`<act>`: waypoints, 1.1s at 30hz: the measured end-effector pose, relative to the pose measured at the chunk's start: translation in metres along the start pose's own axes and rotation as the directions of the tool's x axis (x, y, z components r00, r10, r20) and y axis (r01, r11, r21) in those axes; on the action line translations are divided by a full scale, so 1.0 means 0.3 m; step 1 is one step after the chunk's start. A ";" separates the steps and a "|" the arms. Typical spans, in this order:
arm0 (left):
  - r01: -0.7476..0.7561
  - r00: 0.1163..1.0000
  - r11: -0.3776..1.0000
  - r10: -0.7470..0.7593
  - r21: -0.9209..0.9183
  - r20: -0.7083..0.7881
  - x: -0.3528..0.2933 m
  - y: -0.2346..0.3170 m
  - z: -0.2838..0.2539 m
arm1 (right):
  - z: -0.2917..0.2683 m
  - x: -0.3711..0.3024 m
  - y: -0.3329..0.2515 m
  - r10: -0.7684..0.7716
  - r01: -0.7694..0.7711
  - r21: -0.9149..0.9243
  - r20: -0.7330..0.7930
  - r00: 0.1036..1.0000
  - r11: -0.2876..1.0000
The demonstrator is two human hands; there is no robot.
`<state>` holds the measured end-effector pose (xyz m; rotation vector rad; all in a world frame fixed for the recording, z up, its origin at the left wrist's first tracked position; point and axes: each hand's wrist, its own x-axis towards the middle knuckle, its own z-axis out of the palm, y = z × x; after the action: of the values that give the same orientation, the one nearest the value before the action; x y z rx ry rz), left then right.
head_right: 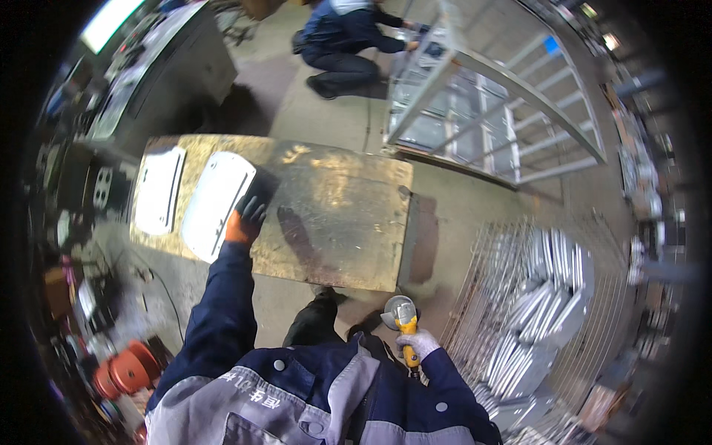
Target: The person uses an angle grinder to smooth the edges and surfaces of several metal parts. They pick up each part from a stack, grind it on a workbench, and place it back down, repeating the process for multiple pieces.
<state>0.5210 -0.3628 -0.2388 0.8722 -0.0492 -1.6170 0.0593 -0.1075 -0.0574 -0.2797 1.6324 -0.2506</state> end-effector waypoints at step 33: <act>-0.855 -0.084 0.275 -0.910 0.439 0.406 -1.193 -1.740 1.010 | -0.362 -0.627 1.462 -0.339 0.364 0.798 -0.552 0.762 -0.481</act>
<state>-0.0887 -0.0458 -0.0970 -0.1034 -2.8416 -1.6914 -0.0486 0.3679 -0.0151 0.5468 0.6173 -2.1793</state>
